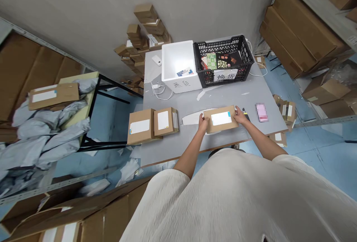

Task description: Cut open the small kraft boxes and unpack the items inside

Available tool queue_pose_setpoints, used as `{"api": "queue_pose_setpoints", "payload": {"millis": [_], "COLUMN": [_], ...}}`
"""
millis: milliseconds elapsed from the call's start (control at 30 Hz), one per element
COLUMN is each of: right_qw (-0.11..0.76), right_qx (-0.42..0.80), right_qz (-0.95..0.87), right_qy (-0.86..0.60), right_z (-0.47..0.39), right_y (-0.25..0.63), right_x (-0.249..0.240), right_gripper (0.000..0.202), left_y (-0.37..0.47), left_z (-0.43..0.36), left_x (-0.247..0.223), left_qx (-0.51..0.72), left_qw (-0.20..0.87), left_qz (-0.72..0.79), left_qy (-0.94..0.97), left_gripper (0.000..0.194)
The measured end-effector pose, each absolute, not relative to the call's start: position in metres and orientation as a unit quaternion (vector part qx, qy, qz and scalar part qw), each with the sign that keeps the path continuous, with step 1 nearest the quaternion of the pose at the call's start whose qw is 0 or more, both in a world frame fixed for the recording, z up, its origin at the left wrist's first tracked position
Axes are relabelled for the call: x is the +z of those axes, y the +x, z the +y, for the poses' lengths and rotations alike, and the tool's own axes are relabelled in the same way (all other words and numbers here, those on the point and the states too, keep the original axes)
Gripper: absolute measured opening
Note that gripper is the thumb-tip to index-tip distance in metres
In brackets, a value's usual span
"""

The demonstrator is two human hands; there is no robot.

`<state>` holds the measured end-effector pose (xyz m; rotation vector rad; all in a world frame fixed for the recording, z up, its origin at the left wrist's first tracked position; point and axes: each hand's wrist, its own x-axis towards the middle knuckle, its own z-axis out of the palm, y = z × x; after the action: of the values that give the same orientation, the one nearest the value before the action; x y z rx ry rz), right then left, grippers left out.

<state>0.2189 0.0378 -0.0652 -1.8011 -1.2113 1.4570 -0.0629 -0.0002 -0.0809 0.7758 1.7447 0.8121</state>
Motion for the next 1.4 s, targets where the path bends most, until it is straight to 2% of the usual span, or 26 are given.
{"api": "queue_pose_setpoints", "payload": {"millis": [100,300,433,600,900,1200,1400], "right_qw": [0.293,0.355,0.317,0.299,0.317,0.348,0.406], "right_qx": [0.531,0.492,0.446,0.441,0.479,0.428,0.338], "right_qz": [-0.432,-0.415,-0.419,-0.428,-0.413,-0.446,-0.466], "right_qy": [-0.668,-0.678,-0.724,-0.730,-0.707,-0.705,-0.710], "right_z": [0.043,0.050,0.043,0.041,0.057,0.040,0.046], "right_y": [0.219,0.216,0.216,0.219,0.225,0.219,0.238], "right_x": [-0.052,-0.040,-0.054,-0.069,-0.072,-0.070,-0.038], "right_gripper": [0.099,0.084,0.064,0.043,0.037,0.041,0.052], "left_y": [-0.065,-0.069,-0.063,-0.057,-0.061,-0.051,-0.029], "left_z": [0.011,0.024,0.010,0.002,0.008,-0.003,0.013], "left_x": [-0.069,-0.060,-0.076,-0.091,-0.091,-0.080,-0.071], "left_qx": [0.355,0.404,0.347,0.363,0.370,0.381,0.348], "left_qw": [0.477,0.432,0.431,0.405,0.408,0.373,0.416], "left_qz": [0.723,0.722,0.748,0.752,0.747,0.750,0.727], "left_qy": [0.352,0.360,0.366,0.373,0.373,0.391,0.422], "left_gripper": [0.071,0.066,0.056,0.055,0.052,0.043,0.046]}}
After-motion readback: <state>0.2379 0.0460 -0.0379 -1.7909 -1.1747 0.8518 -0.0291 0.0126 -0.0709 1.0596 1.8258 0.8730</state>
